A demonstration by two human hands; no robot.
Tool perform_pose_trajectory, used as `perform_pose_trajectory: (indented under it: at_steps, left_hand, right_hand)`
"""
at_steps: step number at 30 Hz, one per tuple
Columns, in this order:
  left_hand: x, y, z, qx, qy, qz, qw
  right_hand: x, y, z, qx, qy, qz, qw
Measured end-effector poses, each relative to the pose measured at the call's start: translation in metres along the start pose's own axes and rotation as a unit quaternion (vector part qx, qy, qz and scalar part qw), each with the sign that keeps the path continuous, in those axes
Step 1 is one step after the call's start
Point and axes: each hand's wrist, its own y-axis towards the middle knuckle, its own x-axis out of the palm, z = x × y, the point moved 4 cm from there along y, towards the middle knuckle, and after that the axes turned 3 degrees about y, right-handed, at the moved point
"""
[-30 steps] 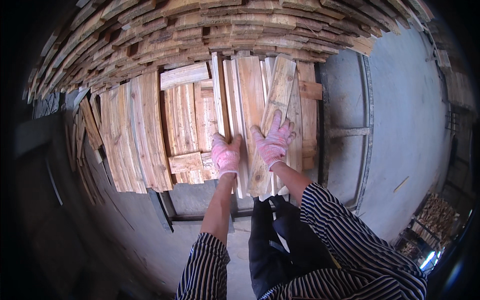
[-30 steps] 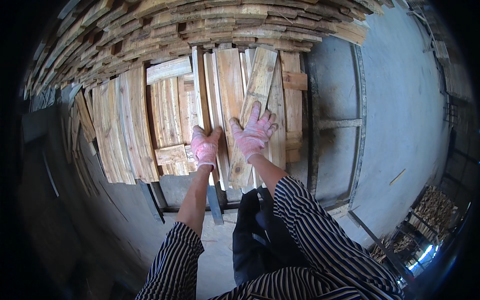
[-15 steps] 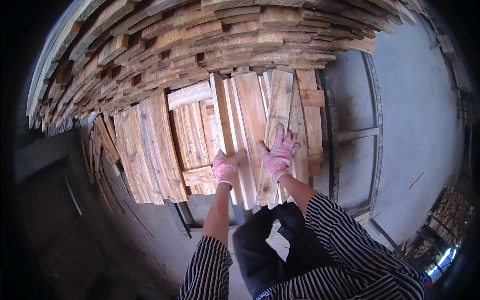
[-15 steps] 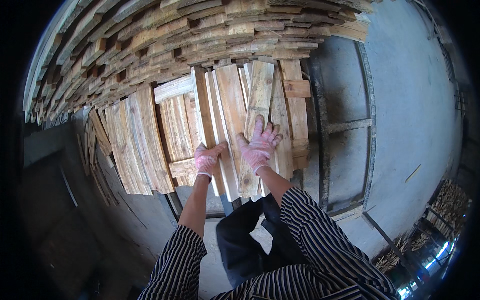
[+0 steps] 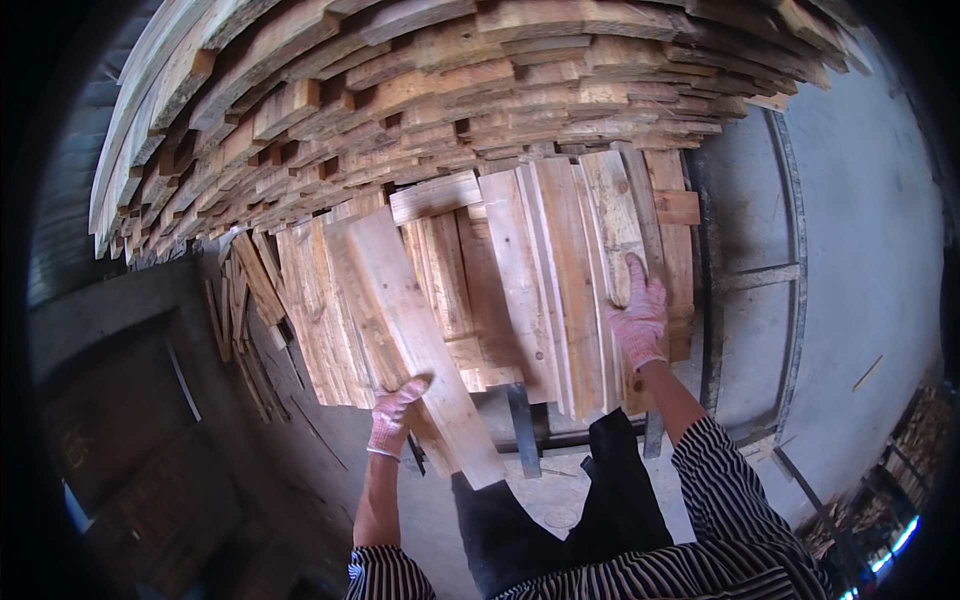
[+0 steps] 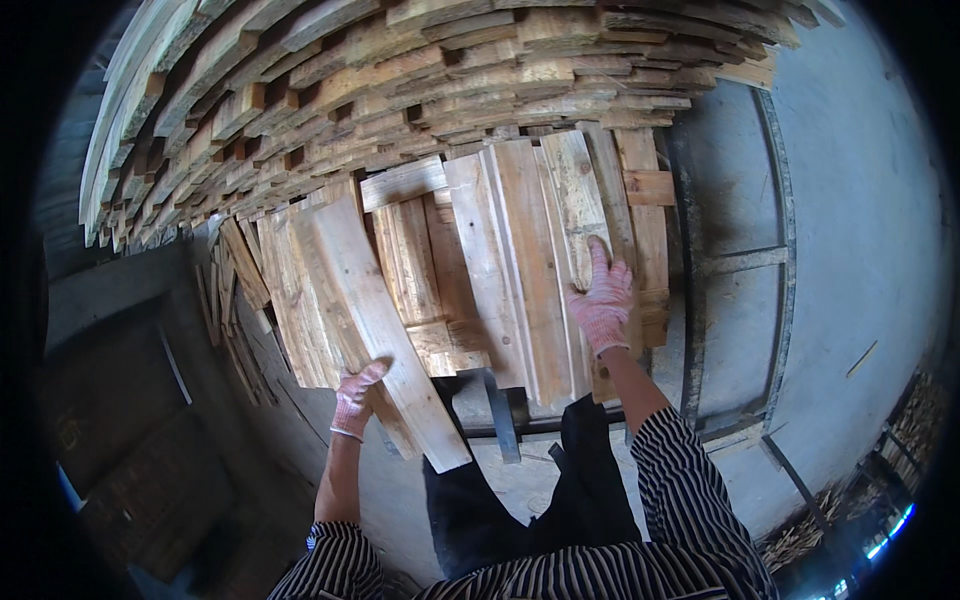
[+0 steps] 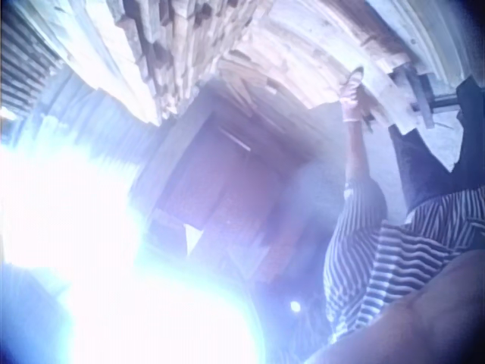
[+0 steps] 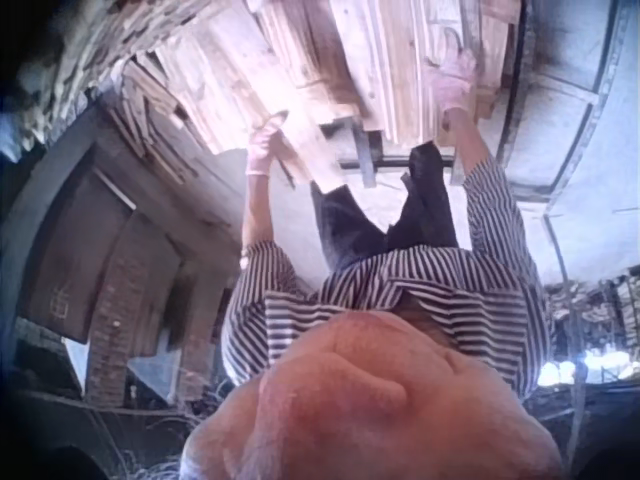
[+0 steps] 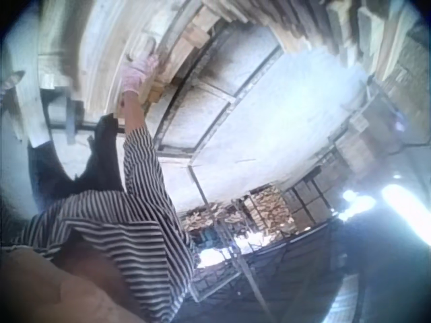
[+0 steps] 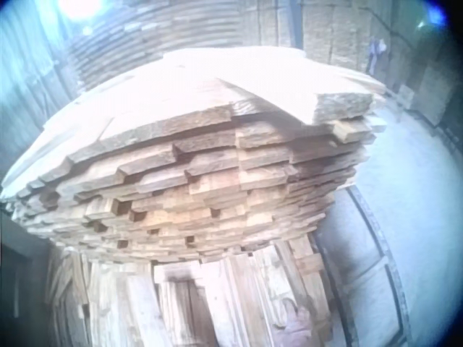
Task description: The person repeatedly picks up small wooden planks from a pile and stacks them neatly on a metal rack. They handle the planks one at a time or in small groups, aligning them carefully to build a stable stack.
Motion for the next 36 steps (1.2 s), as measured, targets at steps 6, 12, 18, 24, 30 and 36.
perform_pose_trajectory:
  at_steps: [6, 12, 18, 24, 30, 36]
  left_hand:
    - [-0.083, 0.053, 0.006, -0.001, -0.003, 0.065, 0.998]
    - [-0.157, 0.100, -0.017, -0.024, 0.002, 0.080, 0.997]
    - [-0.153, 0.139, -0.018, -0.021, -0.011, -0.005, 1.000]
    - [-0.168, 0.129, -0.025, -0.003, -0.040, 0.013, 0.999]
    - [-0.162, 0.133, -0.022, -0.003, 0.001, 0.042, 0.999]
    - [-0.154, 0.139, -0.022, -0.003, 0.007, 0.046, 0.999]
  right_hand:
    - [0.042, -0.087, -0.095, -0.185, 0.136, 0.049, 0.972]
    - [0.184, -0.077, -0.218, -0.103, 0.067, -0.058, 0.991]
    - [0.258, -0.052, -0.270, -0.152, 0.115, -0.085, 0.978]
    - [0.189, -0.034, -0.180, -0.048, -0.102, 0.227, 0.967]
    - [0.155, -0.039, -0.152, -0.051, -0.067, 0.092, 0.992]
    - [0.207, -0.055, -0.158, -0.115, -0.051, 0.059, 0.990]
